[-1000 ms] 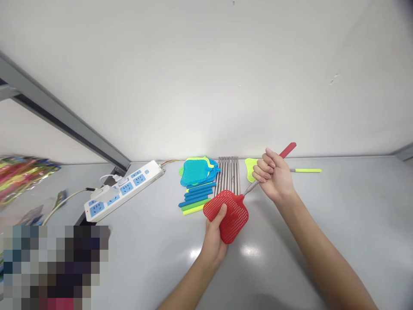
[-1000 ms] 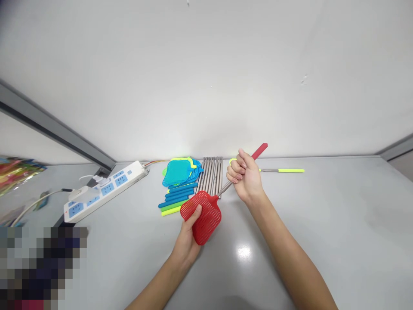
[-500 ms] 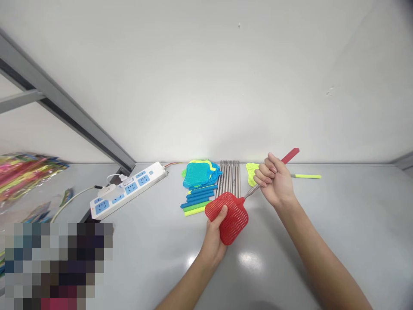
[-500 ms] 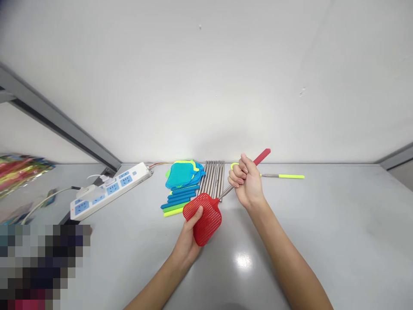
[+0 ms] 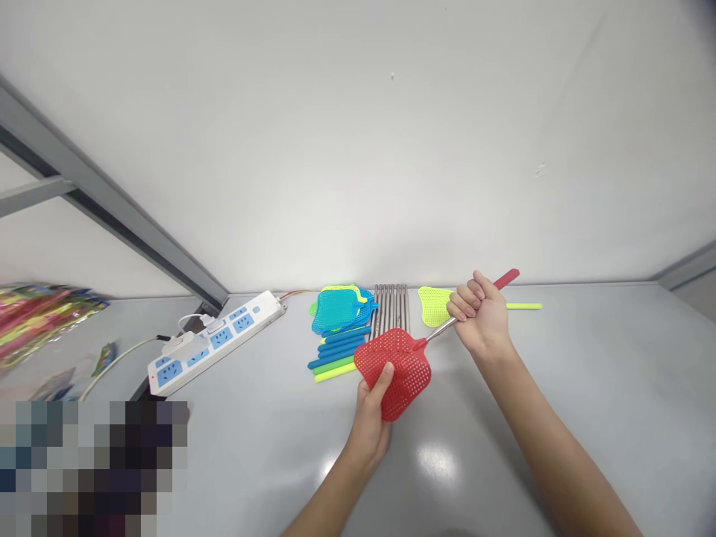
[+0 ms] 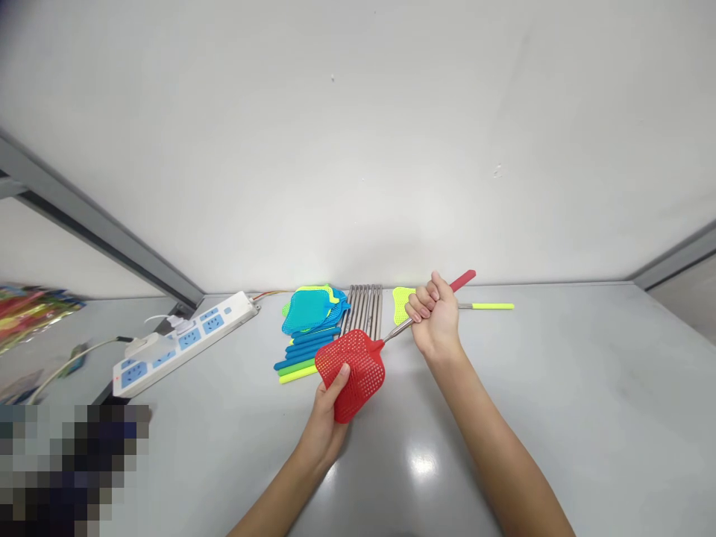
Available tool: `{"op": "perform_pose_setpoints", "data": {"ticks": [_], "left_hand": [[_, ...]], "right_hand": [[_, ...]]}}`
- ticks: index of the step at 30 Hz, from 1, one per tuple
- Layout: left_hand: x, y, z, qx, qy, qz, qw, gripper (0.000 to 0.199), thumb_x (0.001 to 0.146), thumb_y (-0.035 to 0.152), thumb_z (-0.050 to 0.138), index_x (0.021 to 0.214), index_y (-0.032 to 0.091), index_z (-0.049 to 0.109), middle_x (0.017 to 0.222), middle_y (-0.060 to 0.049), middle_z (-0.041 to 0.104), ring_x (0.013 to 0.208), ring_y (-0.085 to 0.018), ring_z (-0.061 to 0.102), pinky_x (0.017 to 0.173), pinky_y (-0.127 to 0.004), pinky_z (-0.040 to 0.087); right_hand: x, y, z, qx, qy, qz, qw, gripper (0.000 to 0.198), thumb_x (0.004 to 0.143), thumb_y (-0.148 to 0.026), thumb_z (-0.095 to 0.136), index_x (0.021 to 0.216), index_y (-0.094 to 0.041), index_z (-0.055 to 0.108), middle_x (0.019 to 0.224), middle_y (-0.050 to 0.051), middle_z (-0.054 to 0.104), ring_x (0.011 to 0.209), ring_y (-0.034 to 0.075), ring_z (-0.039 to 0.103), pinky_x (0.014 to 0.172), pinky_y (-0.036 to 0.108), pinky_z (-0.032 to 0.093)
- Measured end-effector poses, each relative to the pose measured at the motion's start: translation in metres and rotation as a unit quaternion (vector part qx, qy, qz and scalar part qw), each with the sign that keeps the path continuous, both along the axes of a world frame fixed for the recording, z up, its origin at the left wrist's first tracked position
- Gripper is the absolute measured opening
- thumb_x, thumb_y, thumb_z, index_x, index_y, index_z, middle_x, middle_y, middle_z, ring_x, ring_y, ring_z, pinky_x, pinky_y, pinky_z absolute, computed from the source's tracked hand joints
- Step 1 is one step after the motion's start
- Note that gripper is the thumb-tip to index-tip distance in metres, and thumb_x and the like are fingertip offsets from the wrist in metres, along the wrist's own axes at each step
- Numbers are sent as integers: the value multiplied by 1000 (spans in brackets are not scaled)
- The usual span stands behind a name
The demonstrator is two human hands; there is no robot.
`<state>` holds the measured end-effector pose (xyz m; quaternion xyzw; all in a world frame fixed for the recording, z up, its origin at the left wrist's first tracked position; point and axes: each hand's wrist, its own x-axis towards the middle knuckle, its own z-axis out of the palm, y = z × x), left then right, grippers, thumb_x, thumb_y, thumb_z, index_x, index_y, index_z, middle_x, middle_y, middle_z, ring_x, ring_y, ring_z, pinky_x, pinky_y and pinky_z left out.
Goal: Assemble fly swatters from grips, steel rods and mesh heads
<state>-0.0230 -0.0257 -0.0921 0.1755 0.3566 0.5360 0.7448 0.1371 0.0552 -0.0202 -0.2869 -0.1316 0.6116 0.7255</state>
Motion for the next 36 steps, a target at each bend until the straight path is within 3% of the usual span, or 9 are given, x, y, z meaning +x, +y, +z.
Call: {"op": "perform_pose_setpoints", "data": {"ticks": [8,15,28,36], "left_hand": [[2,-1,0,60,66,-29,996,33,79,31,51,105,13,58,102,-10,61,89,-19,57,78,-30,43],[1,0,-6,121,248,2,961,23,72,32,58,79,11,66,82,-6,66,77,-18,59,71,-27,45],[5,0,-3,132,249,2,960,23,73,31,57,84,12,66,89,-7,67,82,-20,59,74,-28,45],[5,-3,-9,136,280,-17,950,22,73,32,57,77,12,65,77,-5,66,71,-18,57,64,-25,44]], "right_hand": [[12,2,3,3,0,-4,1000,37,77,-24,47,49,-18,24,38,-9,19,31,5,20,27,18,20],[17,4,3,-7,-9,-7,1000,36,80,-25,45,50,-18,28,38,-9,21,30,4,18,26,17,17],[19,4,3,-25,12,-16,999,36,76,-22,47,50,-19,22,36,-9,21,28,4,20,24,17,21],[23,5,5,-29,8,-34,999,34,75,-21,46,50,-19,22,36,-9,21,28,4,21,24,17,20]]}}
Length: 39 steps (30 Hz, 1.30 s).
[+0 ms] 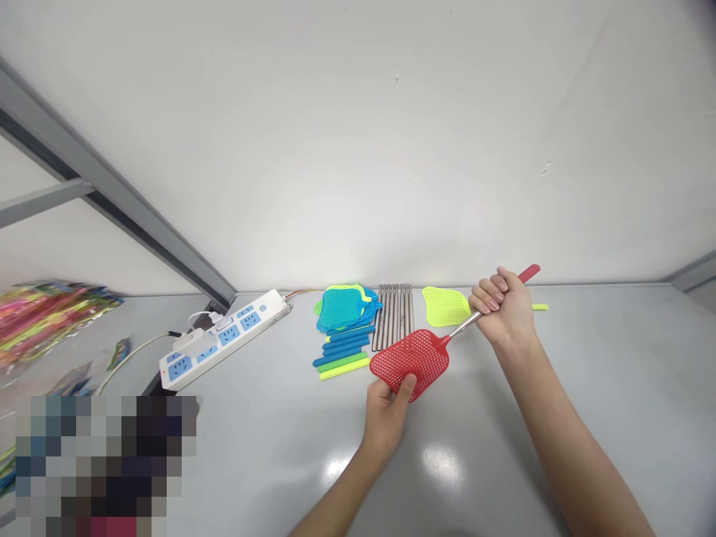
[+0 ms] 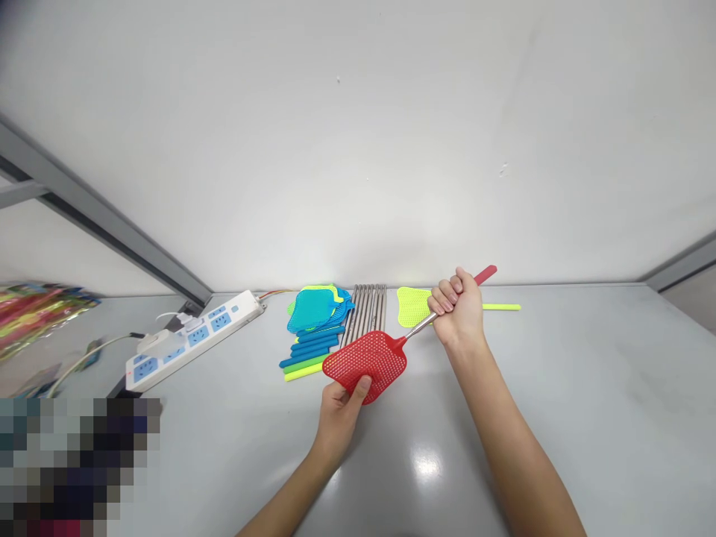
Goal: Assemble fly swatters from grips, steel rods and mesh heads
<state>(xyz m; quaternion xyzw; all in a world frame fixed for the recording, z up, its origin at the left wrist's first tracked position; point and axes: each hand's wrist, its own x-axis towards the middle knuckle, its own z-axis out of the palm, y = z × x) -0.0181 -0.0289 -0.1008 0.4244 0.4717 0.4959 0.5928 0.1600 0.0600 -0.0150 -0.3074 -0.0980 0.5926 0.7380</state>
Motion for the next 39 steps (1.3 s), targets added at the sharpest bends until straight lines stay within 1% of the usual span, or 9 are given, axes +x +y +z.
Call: {"op": "perform_pose_setpoints", "data": {"ticks": [6,10,16,22,27,30,33,36,39], "left_hand": [[0,1,1,27,7,-13,1000,20,76,30,54,79,12,63,80,-5,64,74,-16,55,67,-25,42],[1,0,2,24,0,-16,1000,20,75,31,54,77,12,62,78,-5,63,72,-16,54,65,-24,41],[0,0,3,17,17,-21,999,19,74,32,55,74,13,60,65,-2,59,59,-12,51,57,-21,39],[1,1,1,12,17,-19,1000,20,73,34,57,71,14,58,61,-1,55,54,-11,51,56,-22,40],[-1,3,0,4,20,-4,1000,21,73,36,55,72,15,57,62,0,53,53,-11,49,55,-21,39],[-5,5,3,2,30,18,999,22,74,37,54,72,15,57,62,1,52,53,-10,47,55,-20,39],[-8,6,6,4,25,38,999,24,75,38,53,66,15,54,57,2,49,51,-9,44,55,-20,38],[-9,7,6,-11,3,72,997,25,74,41,53,67,16,53,56,3,47,48,-9,42,51,-19,37],[-11,9,5,-26,-9,116,993,25,74,42,53,72,17,53,56,5,46,44,-7,39,46,-18,35]], "right_hand": [[6,0,2,-1,2,-18,1000,33,75,-20,44,50,-19,23,36,-8,21,28,4,20,25,17,20],[9,1,2,-3,6,-26,1000,33,75,-19,45,50,-19,22,36,-9,21,28,4,19,25,17,20],[17,2,2,12,33,-52,998,32,75,-17,44,50,-19,23,36,-9,21,28,4,21,25,16,23],[23,4,1,4,42,-52,998,31,74,-17,44,51,-19,24,37,-9,20,28,4,21,26,16,23],[19,4,3,28,-19,-82,996,23,76,-29,44,57,-19,36,42,-8,28,32,5,29,30,17,28],[20,2,3,52,-70,-114,990,22,77,-37,43,62,-20,43,45,-6,36,36,7,37,36,19,35],[25,0,1,63,-114,-118,984,23,75,-39,48,62,-20,46,49,-5,41,42,9,44,44,21,42],[31,-5,-5,42,-174,-86,980,23,72,-39,53,62,-19,50,54,-2,48,50,10,50,48,21,45],[38,-13,-14,2,-245,-24,969,25,71,-41,54,64,-17,55,58,1,54,49,11,52,43,21,43]]}}
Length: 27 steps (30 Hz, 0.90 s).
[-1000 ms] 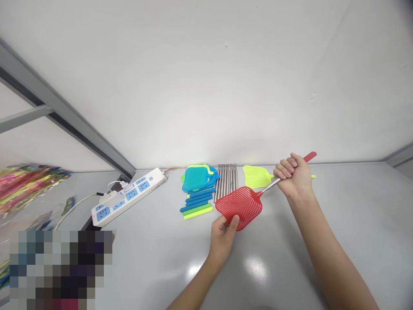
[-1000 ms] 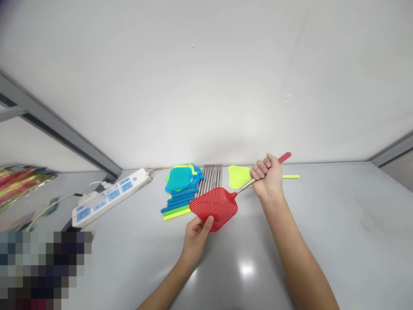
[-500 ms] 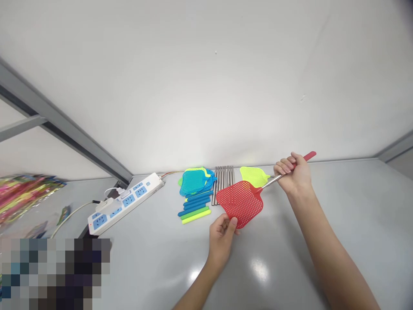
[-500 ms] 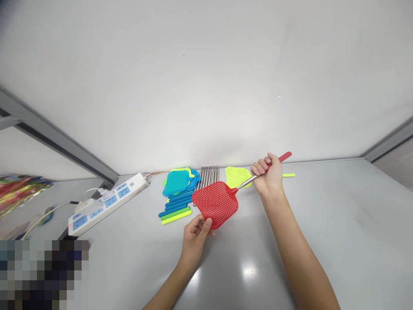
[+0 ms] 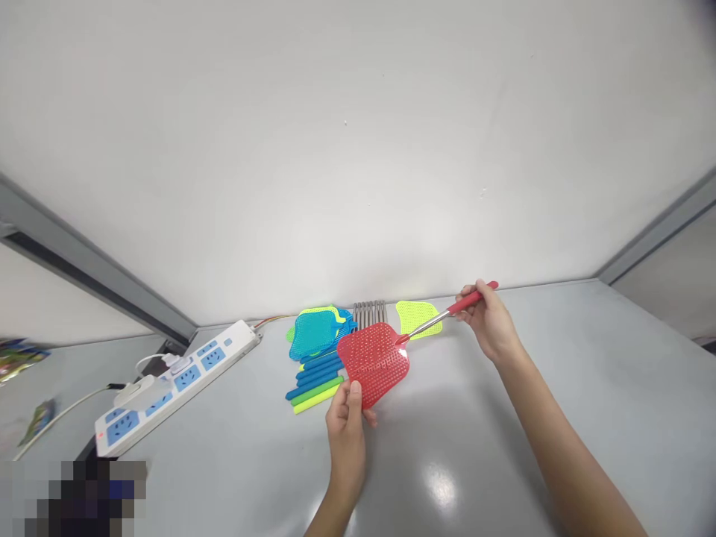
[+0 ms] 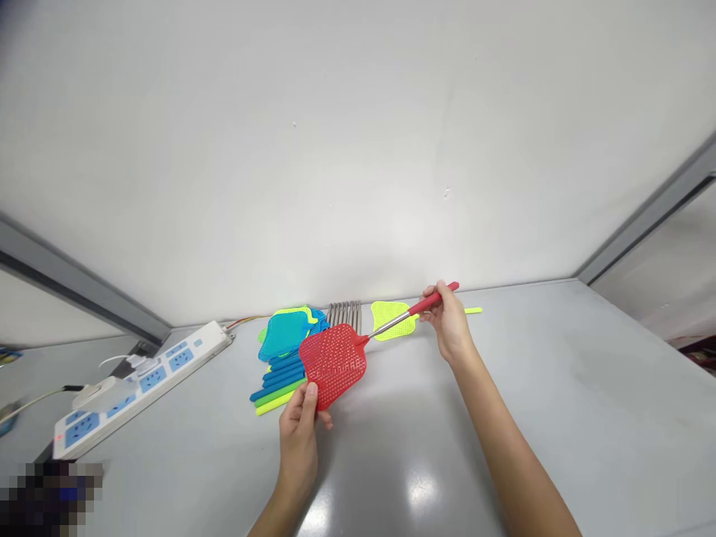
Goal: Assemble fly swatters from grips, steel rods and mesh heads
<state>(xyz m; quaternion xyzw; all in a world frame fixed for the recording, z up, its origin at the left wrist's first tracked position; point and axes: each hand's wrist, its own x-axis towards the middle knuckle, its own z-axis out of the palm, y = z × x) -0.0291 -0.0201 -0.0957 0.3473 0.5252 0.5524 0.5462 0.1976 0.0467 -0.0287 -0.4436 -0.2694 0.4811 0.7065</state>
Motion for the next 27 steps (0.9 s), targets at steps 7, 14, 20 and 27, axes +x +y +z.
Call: {"op": "perform_pose_setpoints", "data": {"ticks": [7,14,20,27], "left_hand": [[-3,2,-2,13,-8,8,1000,29,77,44,48,64,18,48,44,6,38,42,-7,37,46,-16,34],[-2,4,-1,-14,-19,30,999,32,73,45,53,92,19,51,48,7,46,42,-6,40,46,-17,36],[-3,7,-1,-8,-27,31,999,56,72,41,57,121,22,38,53,6,51,44,-7,45,48,-18,40],[-1,5,-4,-2,22,10,1000,59,75,41,54,127,19,36,56,4,53,47,-7,46,54,-20,42]], "right_hand": [[13,-18,-25,-86,-12,65,994,26,73,-40,55,68,-15,59,54,2,55,47,12,52,43,21,45],[8,-22,-36,-131,6,91,987,25,73,-39,56,70,-15,59,53,3,57,46,11,53,44,20,46],[10,-24,-52,-149,37,100,983,24,72,-38,59,69,-14,61,55,2,59,48,9,53,47,19,47],[17,-22,-70,-150,83,67,983,14,70,-28,63,69,-14,62,64,3,62,58,10,58,56,18,50]]}}
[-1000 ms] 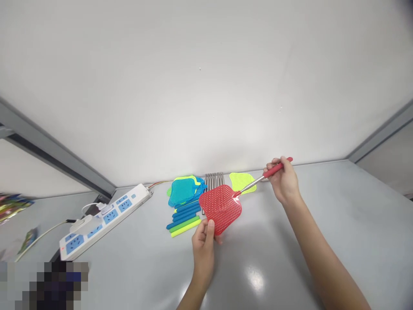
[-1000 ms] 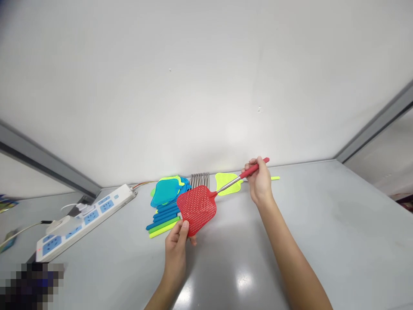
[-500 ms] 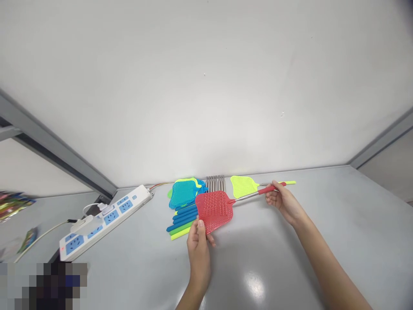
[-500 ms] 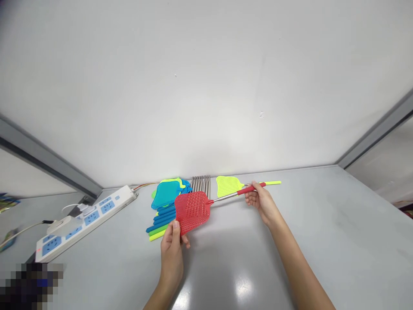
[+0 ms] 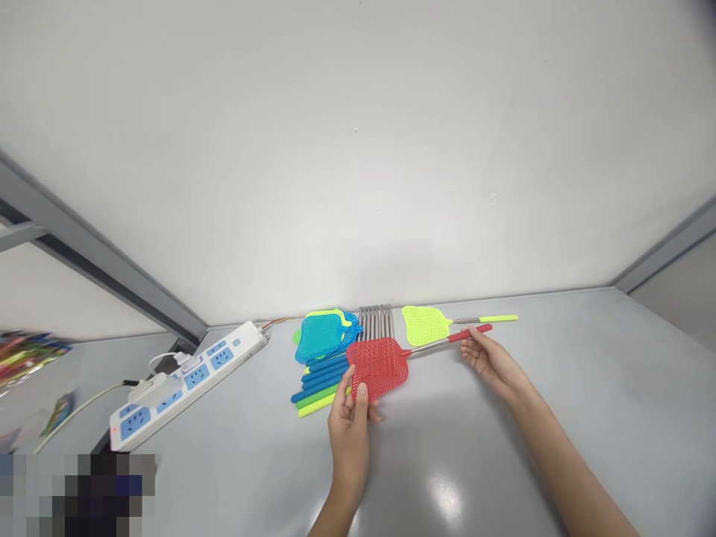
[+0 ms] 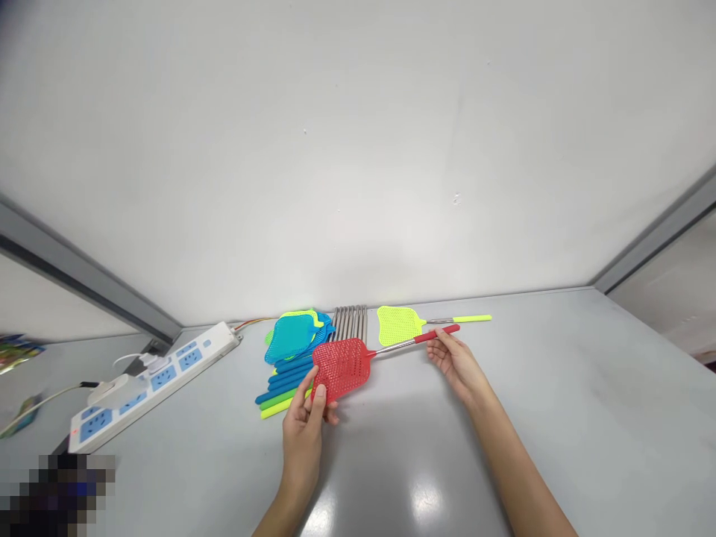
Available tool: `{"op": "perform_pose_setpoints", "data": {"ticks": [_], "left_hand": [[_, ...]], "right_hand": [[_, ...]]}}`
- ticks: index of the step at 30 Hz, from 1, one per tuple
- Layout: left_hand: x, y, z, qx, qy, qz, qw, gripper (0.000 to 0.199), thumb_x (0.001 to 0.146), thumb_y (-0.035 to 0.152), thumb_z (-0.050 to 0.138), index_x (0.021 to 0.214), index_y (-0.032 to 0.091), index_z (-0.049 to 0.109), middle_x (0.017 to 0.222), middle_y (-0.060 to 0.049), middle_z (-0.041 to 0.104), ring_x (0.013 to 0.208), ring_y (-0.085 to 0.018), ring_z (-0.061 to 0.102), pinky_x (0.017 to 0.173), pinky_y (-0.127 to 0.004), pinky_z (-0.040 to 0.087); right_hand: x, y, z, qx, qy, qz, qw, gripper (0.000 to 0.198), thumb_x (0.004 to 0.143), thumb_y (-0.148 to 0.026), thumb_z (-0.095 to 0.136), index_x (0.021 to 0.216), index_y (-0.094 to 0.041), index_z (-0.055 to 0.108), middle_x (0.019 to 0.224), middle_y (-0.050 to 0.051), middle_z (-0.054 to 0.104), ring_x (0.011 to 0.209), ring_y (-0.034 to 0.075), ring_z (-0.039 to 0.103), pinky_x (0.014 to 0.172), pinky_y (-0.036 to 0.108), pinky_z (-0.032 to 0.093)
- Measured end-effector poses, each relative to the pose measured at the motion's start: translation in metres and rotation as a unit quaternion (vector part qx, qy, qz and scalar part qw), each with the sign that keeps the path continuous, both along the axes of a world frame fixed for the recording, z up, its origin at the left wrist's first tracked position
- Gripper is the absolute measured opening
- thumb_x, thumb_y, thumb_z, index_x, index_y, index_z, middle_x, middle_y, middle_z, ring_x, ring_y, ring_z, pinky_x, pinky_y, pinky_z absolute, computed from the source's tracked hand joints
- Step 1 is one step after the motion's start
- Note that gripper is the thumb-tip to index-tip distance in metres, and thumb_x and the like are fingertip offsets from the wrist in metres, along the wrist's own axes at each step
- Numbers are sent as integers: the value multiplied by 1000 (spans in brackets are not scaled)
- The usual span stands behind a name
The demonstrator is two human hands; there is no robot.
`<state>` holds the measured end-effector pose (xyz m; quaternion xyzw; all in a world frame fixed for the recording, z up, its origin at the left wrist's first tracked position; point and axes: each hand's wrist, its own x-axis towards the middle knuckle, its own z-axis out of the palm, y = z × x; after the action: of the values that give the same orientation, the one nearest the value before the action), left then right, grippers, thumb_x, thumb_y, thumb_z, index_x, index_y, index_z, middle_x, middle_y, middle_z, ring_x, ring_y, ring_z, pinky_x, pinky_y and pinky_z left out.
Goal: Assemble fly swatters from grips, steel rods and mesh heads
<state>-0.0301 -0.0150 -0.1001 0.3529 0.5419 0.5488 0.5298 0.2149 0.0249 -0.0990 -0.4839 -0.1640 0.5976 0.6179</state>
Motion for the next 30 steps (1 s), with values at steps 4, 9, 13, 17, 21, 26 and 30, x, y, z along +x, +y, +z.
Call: {"op": "perform_pose_setpoints", "data": {"ticks": [4,9,13,17,21,26,30], "left_hand": [[1,-2,3,15,13,-16,1000,62,76,40,51,131,22,27,62,2,57,48,-7,47,56,-21,42],[0,-1,2,26,1,-26,999,58,77,39,50,129,22,31,65,2,57,49,-8,46,56,-21,42],[-2,1,-7,18,-22,-39,999,51,78,38,49,123,19,38,68,0,56,49,-8,46,54,-22,41],[-4,4,-14,-4,-38,-45,998,35,77,37,48,106,17,51,67,1,55,50,-8,46,52,-21,39],[-5,6,-14,-16,-57,-47,997,26,77,34,48,93,15,55,65,1,52,50,-7,45,53,-21,40],[-5,6,-11,-24,-47,-71,996,23,77,32,47,89,15,56,64,1,52,50,-8,45,52,-21,39],[-5,5,-12,-23,-38,-84,995,22,77,32,46,88,16,56,63,1,52,50,-8,46,52,-21,39]], "right_hand": [[2,2,-4,24,31,-39,998,13,73,-26,61,68,-15,62,63,3,62,60,11,58,58,19,52],[17,5,-12,44,50,-149,987,18,80,-23,52,67,-13,61,59,3,60,56,10,57,56,19,52],[39,6,-21,41,41,-212,976,26,85,-22,42,65,-13,58,57,1,59,53,7,57,54,16,51],[60,4,-29,30,20,-265,963,26,85,-20,41,64,-15,54,52,0,57,49,7,56,49,15,50],[73,1,-33,12,0,-285,958,22,84,-18,42,65,-15,54,52,-1,57,46,7,56,46,15,50],[77,1,-38,1,-27,-270,962,17,82,-17,47,67,-13,56,55,2,59,49,9,58,48,17,51],[78,1,-41,-4,-54,-256,965,15,80,-16,49,68,-12,57,56,2,60,50,9,59,48,17,52]]}}
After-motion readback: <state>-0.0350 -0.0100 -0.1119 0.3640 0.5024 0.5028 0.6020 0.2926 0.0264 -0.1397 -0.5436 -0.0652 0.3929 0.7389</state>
